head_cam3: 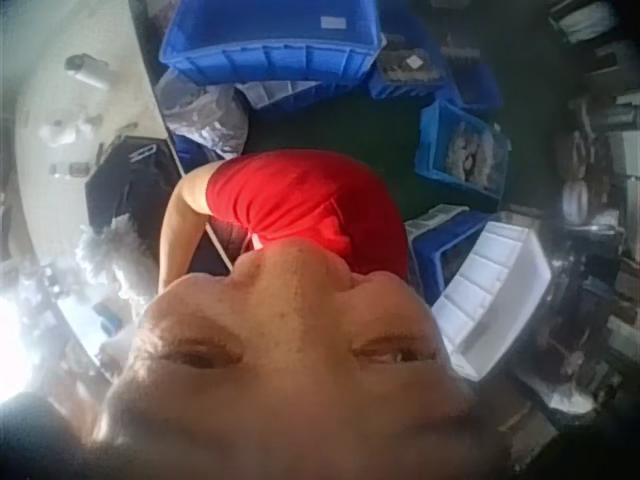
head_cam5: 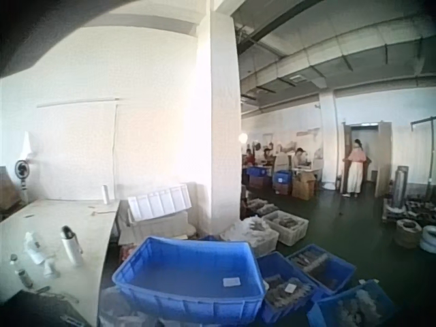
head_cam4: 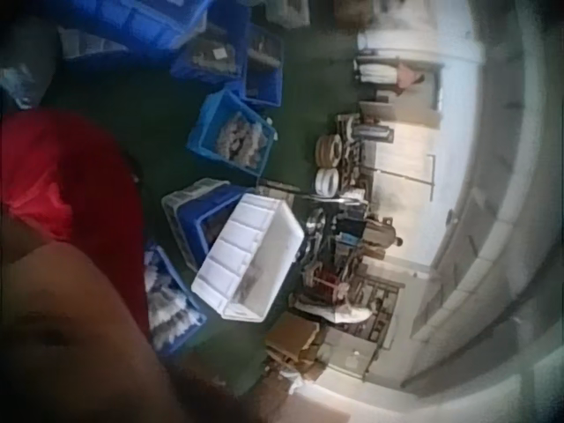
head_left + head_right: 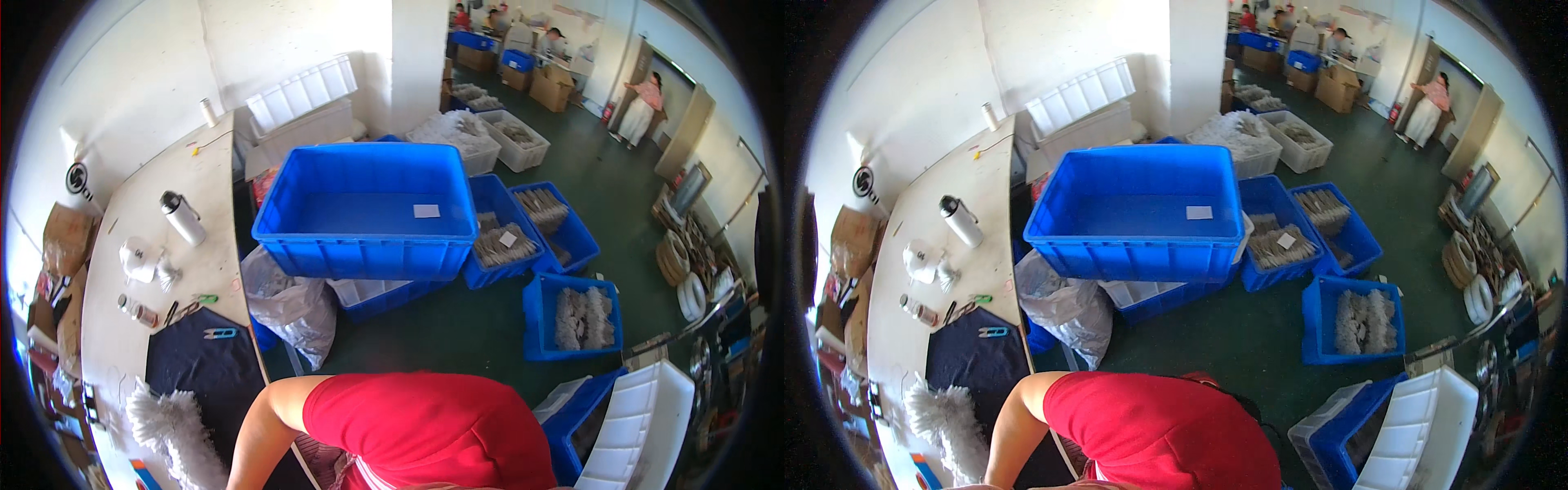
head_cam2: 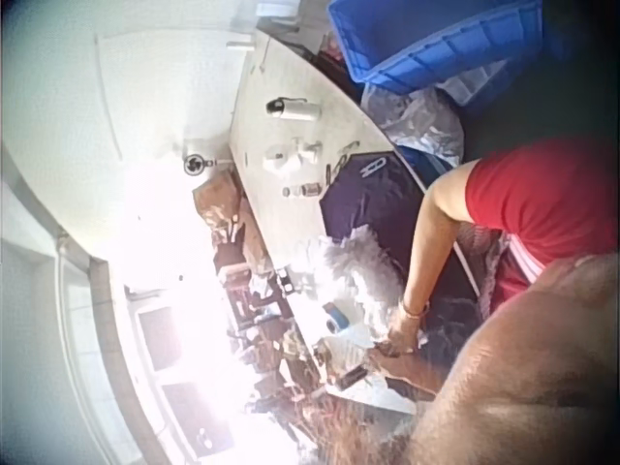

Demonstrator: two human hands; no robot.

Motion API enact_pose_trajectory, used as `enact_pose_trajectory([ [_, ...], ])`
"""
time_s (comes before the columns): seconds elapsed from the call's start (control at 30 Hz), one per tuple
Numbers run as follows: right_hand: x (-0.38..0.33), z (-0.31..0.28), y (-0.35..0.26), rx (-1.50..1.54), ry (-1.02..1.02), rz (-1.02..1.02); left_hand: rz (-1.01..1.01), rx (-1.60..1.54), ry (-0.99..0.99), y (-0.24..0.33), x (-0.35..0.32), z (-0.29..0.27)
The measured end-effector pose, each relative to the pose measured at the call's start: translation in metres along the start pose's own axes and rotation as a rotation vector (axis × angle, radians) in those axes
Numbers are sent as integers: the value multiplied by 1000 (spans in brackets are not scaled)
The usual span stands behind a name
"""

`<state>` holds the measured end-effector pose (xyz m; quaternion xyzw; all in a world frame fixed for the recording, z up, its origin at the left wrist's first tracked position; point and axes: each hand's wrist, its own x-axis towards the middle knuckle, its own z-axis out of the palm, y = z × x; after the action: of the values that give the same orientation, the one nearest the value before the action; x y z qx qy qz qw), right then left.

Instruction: The recorder manually assembles and bundles white plastic fan ribs at an industrial workbench.

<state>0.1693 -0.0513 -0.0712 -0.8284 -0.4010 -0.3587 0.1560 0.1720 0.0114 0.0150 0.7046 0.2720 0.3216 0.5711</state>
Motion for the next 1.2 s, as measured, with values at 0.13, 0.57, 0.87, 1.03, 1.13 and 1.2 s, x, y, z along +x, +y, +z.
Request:
enact_pose_trajectory([
  [0.13, 31, -38, 49, -51, 31, 76, -121, -45, 7, -63, 13, -48],
  [0.57, 5, -29, -35, 1355, -1130, -172, -354, -221, -85, -144, -49, -216],
  [0.87, 26, 20, -5, 2041, -1641, 476, -300, 89, -216, -48, -70, -127],
  [1.03, 15, 37, -41, 1889, -1788, 409, -621, -315, -164, -69, -99, -152],
  [1.13, 20, 38, -46, 1696, -1893, 327, -597, -275, -238, -76, -104, -164],
  [1.2, 29, 44, -46, 1566, -1932, 228, -565, -287, -266, -83, -107, -168],
])
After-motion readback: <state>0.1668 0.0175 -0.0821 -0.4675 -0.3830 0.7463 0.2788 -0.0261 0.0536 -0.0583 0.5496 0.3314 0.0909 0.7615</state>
